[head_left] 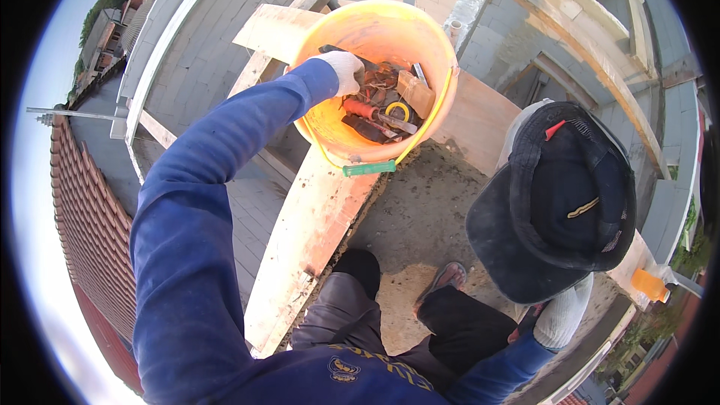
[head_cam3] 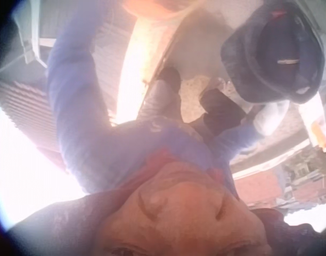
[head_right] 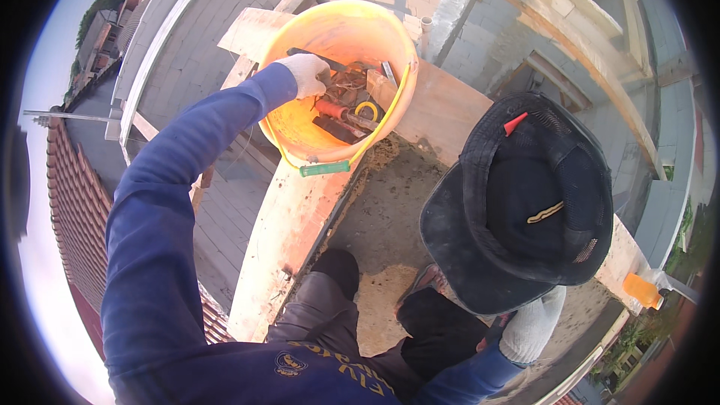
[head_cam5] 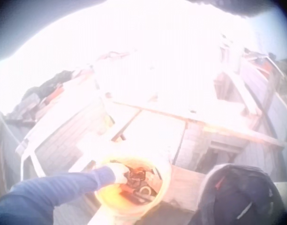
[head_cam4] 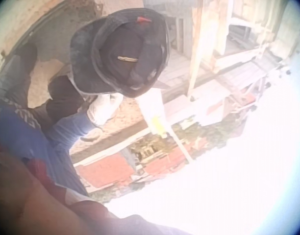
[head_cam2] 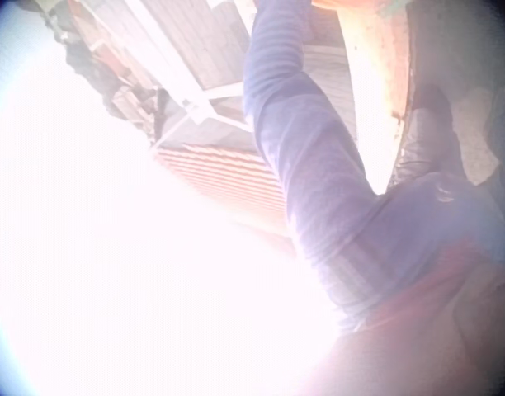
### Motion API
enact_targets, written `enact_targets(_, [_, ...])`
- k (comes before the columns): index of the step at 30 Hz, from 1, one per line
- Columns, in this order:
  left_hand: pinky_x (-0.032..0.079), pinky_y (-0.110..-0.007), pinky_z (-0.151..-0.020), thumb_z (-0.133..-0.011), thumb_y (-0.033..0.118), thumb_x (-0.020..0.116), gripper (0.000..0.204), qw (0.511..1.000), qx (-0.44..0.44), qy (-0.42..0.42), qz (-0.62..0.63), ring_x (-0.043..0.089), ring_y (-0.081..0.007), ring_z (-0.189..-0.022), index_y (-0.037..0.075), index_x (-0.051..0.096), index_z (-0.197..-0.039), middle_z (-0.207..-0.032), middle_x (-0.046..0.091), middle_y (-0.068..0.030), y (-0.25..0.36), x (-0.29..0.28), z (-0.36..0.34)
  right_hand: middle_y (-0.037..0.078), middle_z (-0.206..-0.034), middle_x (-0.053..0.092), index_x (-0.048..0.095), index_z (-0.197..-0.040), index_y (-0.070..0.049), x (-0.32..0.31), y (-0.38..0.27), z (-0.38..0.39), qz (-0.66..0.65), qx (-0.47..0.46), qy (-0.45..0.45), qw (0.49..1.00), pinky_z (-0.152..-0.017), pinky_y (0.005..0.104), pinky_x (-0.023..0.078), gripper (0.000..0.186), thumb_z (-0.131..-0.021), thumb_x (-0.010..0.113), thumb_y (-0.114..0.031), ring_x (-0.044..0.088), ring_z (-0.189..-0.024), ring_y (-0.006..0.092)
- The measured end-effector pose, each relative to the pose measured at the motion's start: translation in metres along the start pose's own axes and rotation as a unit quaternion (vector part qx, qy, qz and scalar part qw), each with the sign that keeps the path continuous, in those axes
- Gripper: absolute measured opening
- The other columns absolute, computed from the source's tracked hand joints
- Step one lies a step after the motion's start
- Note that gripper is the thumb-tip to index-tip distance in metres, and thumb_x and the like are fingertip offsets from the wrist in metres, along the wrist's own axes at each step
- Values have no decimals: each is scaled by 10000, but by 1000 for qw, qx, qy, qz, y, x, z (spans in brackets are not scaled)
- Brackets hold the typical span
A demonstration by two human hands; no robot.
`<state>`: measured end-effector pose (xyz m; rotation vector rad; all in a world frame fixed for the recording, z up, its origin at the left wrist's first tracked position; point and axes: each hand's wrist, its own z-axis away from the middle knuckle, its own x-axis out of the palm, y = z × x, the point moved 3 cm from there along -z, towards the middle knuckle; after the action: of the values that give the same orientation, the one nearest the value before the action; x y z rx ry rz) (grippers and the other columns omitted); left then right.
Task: The person scoops cement from a bucket using a trowel and applies it to a wooden frame on a rooftop. They repeatedly smooth and spread the cement along the frame's edge, occasionally retrieving tools from a nearby bucket.
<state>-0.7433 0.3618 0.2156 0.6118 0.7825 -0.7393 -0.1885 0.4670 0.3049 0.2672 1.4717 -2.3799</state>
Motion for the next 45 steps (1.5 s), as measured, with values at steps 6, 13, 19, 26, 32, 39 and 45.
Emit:
enact_targets(6, [628,-508,-860,-895,102,727,252,972,28,67,-225,785,-407,-1019,81,817,-1129,-1069,803,-204,14,11,18,21,-757,674,643,-1387,-69,-3,3,-6,0,-8,-29,1000,-455,245,366,385,-1040,640,-235,512,-490,91])
enact_targets(13, [617,-516,-882,-941,161,675,276,987,58,-12,-150,784,-396,-1004,125,833,-1164,-1092,817,-157,48,19,-1,40,-750,675,655,-1319,-70,2,-7,0,-3,19,10,1000,-452,260,388,308,-1025,611,-150,529,-491,107])
enact_targets(19, [621,-501,-895,-949,186,685,265,967,44,-22,-250,792,-387,-1047,117,858,-1137,-1085,828,-154,51,47,-34,71,-775,690,599,-1455,-61,-9,12,-18,18,1,3,1000,-428,256,380,448,-1088,603,-319,547,-475,129])
enact_targets(26, [631,-493,-899,-958,146,689,286,978,0,47,-204,788,-396,-1095,29,833,-1176,-1135,807,-236,47,68,-43,80,-789,705,598,-1465,-59,-14,13,-22,26,9,-10,1000,-416,262,382,445,-1096,597,-308,560,-469,138])
enact_targets(32, [631,-477,-886,-947,160,691,259,990,-125,43,-47,801,-363,-1059,13,845,-1092,-1108,820,-219,19,84,-67,64,-763,692,610,-1439,-64,-6,10,-15,17,3,-1,1000,-428,259,369,425,-1107,575,-327,541,-472,128])
enact_targets(39, [628,-429,-843,-897,294,717,341,983,-154,3,96,812,-328,-979,9,842,-1037,-1028,818,-223,14,74,-71,30,-754,679,643,-1409,-95,-13,12,-12,32,43,36,998,-444,245,361,355,-1084,570,-219,517,-485,97])
enact_targets(45, [596,-491,-991,-932,380,711,476,989,-131,52,43,753,-403,-1180,70,792,-1284,-1263,771,-246,-15,66,-77,49,-758,677,618,-1441,-98,-9,6,0,5,23,32,999,-439,257,372,394,-1096,565,-282,517,-473,114])
